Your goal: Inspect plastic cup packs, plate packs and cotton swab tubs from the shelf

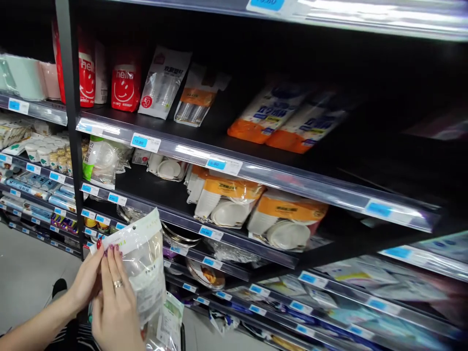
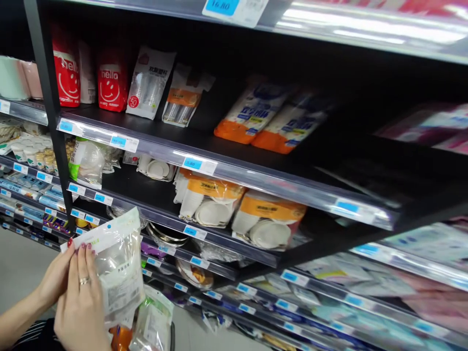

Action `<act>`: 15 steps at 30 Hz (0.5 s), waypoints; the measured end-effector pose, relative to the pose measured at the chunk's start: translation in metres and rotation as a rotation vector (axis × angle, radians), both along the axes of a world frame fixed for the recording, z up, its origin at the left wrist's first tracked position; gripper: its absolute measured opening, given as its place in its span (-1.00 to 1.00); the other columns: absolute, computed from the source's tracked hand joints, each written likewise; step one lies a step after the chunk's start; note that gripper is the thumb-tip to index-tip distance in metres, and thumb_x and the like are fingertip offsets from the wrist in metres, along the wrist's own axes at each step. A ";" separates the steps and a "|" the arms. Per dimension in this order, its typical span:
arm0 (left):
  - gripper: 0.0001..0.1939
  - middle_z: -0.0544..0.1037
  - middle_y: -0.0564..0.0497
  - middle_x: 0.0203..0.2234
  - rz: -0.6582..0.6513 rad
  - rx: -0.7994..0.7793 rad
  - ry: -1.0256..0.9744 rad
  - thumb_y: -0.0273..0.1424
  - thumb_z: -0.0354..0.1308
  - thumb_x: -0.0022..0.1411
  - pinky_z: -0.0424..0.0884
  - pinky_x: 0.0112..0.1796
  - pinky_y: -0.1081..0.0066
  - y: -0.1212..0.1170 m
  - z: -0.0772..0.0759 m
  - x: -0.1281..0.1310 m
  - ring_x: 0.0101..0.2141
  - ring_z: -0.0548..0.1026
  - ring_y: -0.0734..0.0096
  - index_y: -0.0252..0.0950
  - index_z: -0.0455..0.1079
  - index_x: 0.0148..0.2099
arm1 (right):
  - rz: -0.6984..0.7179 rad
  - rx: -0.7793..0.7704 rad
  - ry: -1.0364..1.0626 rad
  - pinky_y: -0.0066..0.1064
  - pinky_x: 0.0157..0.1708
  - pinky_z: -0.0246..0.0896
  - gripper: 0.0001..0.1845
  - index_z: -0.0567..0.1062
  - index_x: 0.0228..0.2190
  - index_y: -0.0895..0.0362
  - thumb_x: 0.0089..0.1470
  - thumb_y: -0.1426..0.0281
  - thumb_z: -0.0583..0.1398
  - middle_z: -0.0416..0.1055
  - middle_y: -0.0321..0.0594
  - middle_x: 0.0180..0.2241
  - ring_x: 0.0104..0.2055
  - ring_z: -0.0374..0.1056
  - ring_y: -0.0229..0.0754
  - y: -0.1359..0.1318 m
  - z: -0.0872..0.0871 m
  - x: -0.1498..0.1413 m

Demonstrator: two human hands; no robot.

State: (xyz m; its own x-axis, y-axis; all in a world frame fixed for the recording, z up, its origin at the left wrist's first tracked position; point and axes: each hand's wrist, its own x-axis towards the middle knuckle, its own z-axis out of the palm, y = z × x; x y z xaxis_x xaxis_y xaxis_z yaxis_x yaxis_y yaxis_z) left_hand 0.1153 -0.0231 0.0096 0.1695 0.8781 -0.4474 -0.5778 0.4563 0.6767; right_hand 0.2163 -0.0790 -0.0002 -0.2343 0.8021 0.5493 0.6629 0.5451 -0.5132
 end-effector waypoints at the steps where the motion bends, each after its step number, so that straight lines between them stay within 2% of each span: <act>1: -0.54 0.65 -0.16 -0.26 0.006 -0.018 -0.055 -0.09 0.41 -0.10 0.31 0.12 0.12 0.003 0.003 0.000 0.04 0.46 -0.02 -0.34 0.55 -0.24 | 0.008 0.012 0.020 -0.09 0.19 0.20 -0.22 0.11 0.26 0.20 -0.01 0.63 0.06 0.14 -0.04 0.25 0.30 0.04 0.05 0.001 0.004 0.009; 2: -0.53 0.65 -0.17 -0.26 0.000 -0.022 -0.104 -0.10 0.42 -0.11 0.34 0.10 0.12 0.006 0.006 -0.001 0.02 0.47 -0.03 -0.36 0.55 -0.25 | -0.049 0.048 0.084 -0.09 0.18 0.21 -0.30 0.22 0.21 0.12 0.02 0.64 0.05 0.25 -0.09 0.20 0.27 0.12 0.00 0.004 0.007 0.020; 3: -0.53 0.65 -0.19 -0.25 -0.018 -0.011 -0.138 -0.11 0.41 -0.09 0.36 0.08 0.12 0.007 0.010 -0.002 0.01 0.48 -0.04 -0.38 0.55 -0.24 | -0.164 0.085 0.174 -0.07 0.18 0.19 -0.38 0.30 0.15 0.04 0.06 0.62 0.05 0.33 -0.13 0.14 0.23 0.18 -0.03 0.008 0.007 0.032; 5: -0.56 0.64 -0.22 -0.20 -0.065 0.021 -0.159 -0.14 0.38 -0.02 0.37 0.07 0.13 0.009 0.016 -0.006 0.00 0.49 -0.04 -0.40 0.55 -0.20 | -0.453 0.098 0.412 0.03 0.19 0.10 -0.50 0.34 0.10 0.01 0.11 0.50 0.12 0.33 -0.10 0.11 0.21 0.18 0.00 0.019 0.003 0.059; 6: -0.57 0.63 -0.22 -0.18 -0.083 0.022 -0.165 -0.15 0.37 0.00 0.37 0.06 0.15 0.009 0.019 -0.008 0.00 0.49 -0.03 -0.41 0.56 -0.19 | -0.521 0.042 0.533 0.08 0.20 0.05 -0.50 0.31 0.11 0.03 0.11 0.41 0.16 0.28 -0.06 0.14 0.23 0.15 0.04 0.024 -0.001 0.071; 7: -0.57 0.63 -0.22 -0.17 -0.102 0.015 -0.174 -0.16 0.38 0.00 0.37 0.06 0.16 0.010 0.021 -0.010 -0.01 0.50 -0.03 -0.40 0.56 -0.19 | -0.505 -0.064 0.643 0.09 0.21 0.02 -0.44 0.27 0.13 0.06 0.10 0.31 0.20 0.22 -0.01 0.18 0.24 0.12 0.07 0.030 -0.007 0.082; 9: -0.55 0.64 -0.20 -0.19 -0.137 0.002 -0.199 -0.15 0.40 -0.04 0.40 0.01 0.21 0.011 0.024 -0.015 -0.04 0.52 -0.01 -0.40 0.57 -0.20 | -0.325 -0.318 0.843 0.02 0.20 0.04 -0.27 0.19 0.18 0.09 0.04 0.14 0.23 0.17 0.03 0.22 0.25 0.12 0.09 0.037 -0.019 0.098; 11: -0.55 0.65 -0.18 -0.23 -0.180 -0.008 -0.221 -0.14 0.41 -0.06 0.46 -0.08 0.28 0.013 0.026 -0.018 -0.09 0.55 0.03 -0.39 0.58 -0.20 | -0.180 -0.471 1.001 -0.09 0.13 0.16 -0.19 0.19 0.17 0.09 -0.03 0.05 0.26 0.29 0.02 0.15 0.17 0.24 0.06 0.040 -0.029 0.104; 13: -0.57 0.66 -0.16 -0.25 -0.219 -0.013 -0.244 -0.15 0.39 -0.02 0.48 -0.19 0.35 0.015 0.026 -0.020 -0.14 0.58 0.09 -0.37 0.58 -0.19 | -0.177 -0.503 1.119 -0.21 0.01 0.27 -0.21 0.27 0.12 0.09 -0.08 0.02 0.29 0.42 -0.01 0.03 0.06 0.35 0.02 0.039 -0.037 0.103; 15: -0.60 0.66 -0.15 -0.25 -0.239 -0.027 -0.261 -0.18 0.39 -0.01 0.48 -0.25 0.38 0.017 0.026 -0.021 -0.18 0.59 0.12 -0.35 0.58 -0.18 | -0.184 -0.500 1.178 -0.29 -0.10 0.32 -0.32 0.37 0.03 0.10 -0.08 0.05 0.30 0.49 -0.06 -0.07 -0.05 0.41 -0.03 0.036 -0.040 0.099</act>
